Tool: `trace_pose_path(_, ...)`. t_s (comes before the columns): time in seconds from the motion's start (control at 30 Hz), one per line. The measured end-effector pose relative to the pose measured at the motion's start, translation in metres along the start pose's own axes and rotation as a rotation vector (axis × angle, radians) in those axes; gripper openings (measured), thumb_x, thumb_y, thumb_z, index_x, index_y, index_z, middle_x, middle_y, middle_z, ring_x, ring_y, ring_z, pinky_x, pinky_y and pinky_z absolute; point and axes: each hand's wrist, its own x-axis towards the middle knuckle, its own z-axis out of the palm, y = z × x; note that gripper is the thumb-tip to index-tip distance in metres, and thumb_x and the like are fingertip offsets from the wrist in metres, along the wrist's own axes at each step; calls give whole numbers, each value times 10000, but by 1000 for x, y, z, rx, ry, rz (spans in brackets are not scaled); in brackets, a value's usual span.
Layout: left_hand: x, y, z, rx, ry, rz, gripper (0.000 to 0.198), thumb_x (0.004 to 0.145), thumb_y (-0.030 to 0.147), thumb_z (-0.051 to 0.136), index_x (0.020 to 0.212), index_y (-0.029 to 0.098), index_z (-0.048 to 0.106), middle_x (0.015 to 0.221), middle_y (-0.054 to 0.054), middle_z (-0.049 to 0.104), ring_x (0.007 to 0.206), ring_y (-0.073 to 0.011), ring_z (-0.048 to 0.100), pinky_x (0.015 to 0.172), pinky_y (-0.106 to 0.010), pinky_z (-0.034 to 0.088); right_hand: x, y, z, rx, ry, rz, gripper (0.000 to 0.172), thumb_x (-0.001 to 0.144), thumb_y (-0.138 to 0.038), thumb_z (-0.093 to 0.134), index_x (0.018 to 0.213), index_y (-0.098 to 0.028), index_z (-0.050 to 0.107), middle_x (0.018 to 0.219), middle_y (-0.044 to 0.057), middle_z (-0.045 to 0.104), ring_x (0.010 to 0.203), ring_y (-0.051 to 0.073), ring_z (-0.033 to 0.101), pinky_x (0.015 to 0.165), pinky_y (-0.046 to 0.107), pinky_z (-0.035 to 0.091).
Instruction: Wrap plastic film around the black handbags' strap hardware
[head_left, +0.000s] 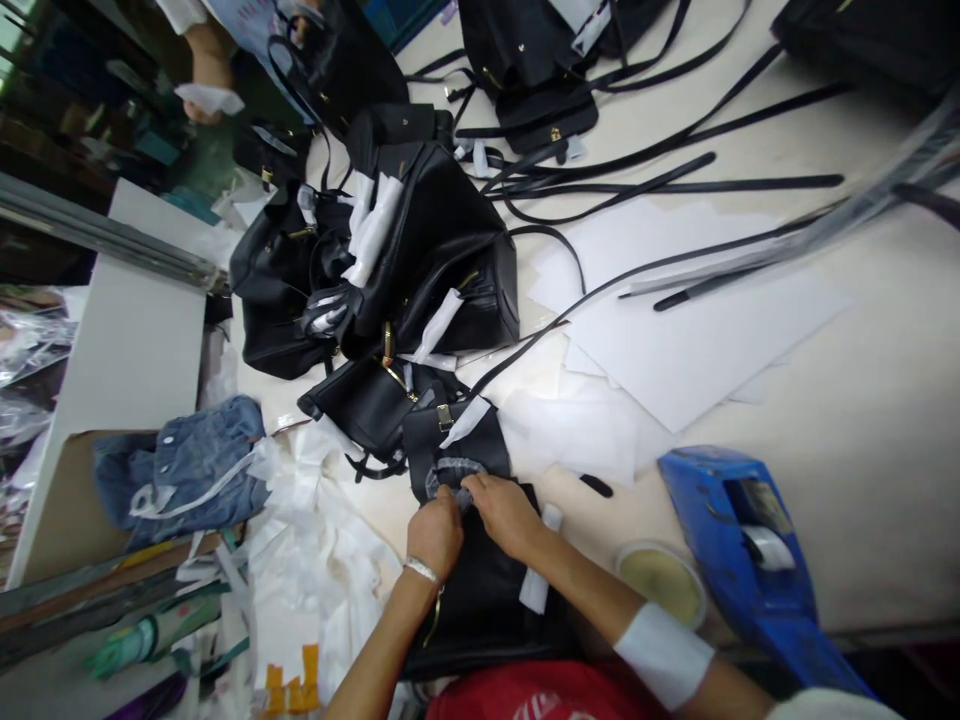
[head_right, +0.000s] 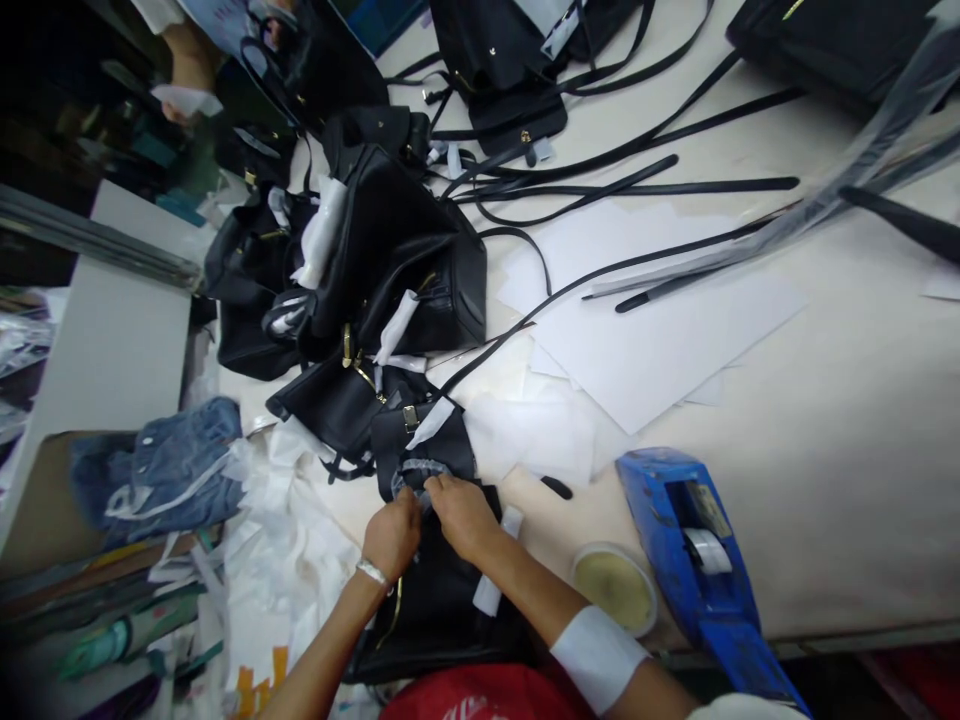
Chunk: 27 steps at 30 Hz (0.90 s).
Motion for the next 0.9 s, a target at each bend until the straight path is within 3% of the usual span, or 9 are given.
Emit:
trace_pose_path(0.13,6,-8,-2,-302,-34,-33,212,890,250,367,970,131,524,855,-132,667,863,-235,642,705,-296,416,-13,-2,1,152,58,17,309,871,-90,403,1157,-168,488,1070,87,607,979,184,579,842,283,429)
trace_pose_path(0.23,11,-21,3,-519,-94,-40,150,861,251,424,868,166,547,766,-66,670,754,-183,651,648,-253,423,-30,-12,11,360,143,174,219,871,-133,437,1063,-165,539,1000,81,634,935,181,599,836,295,437)
trace_pose_path(0.3,16,-27,7,-624,-138,-41,126,842,228,437,836,175,551,678,-19,658,624,-138,632,574,-219,414,-37,-22,23,652,69,348,141,828,-179,535,962,-165,575,828,50,649,764,176,626,717,295,471)
trace_pose_path(0.37,20,-32,9,-719,-156,-42,101,810,201,462,795,173,558,626,7,638,568,-116,597,533,-201,397,-38,-35,36,1073,-33,547,196,742,-184,645,926,-158,584,697,14,630,594,155,605,560,264,463)
trace_pose_path(0.47,25,-39,9,-815,-135,-53,54,728,187,553,678,166,554,573,29,583,565,-108,544,510,-195,363,-28,-57,51,1471,-25,713,243,690,-178,693,901,-143,578,661,0,617,550,124,586,487,221,443)
trace_pose_path(0.6,27,-46,6,-918,-114,-63,88,638,185,632,606,163,553,534,41,527,550,-107,490,506,-209,331,-15,-84,64,1599,45,737,210,691,-170,685,853,-157,552,660,-25,602,578,79,580,530,179,454)
trace_pose_path(0.73,25,-50,1,-1025,-112,-36,132,591,200,672,579,157,547,511,42,499,560,-113,482,519,-216,329,-11,-97,75,1696,34,765,196,670,-158,692,790,-154,537,609,-41,575,485,61,528,461,169,416)
trace_pose_path(0.83,7,-58,-7,-1142,-105,20,200,677,330,633,683,146,556,581,29,537,590,-114,505,548,-213,365,-14,-98,74,1735,58,749,227,646,-146,719,781,-158,538,574,-57,556,434,45,480,424,153,379)
trace_pose_path(0.9,-18,-69,-10,-1220,-95,68,315,761,449,542,816,139,553,691,1,596,639,-120,546,584,-216,403,-19,-99,69,1766,72,708,249,636,-148,738,803,-158,553,572,-59,555,432,43,473,425,151,379)
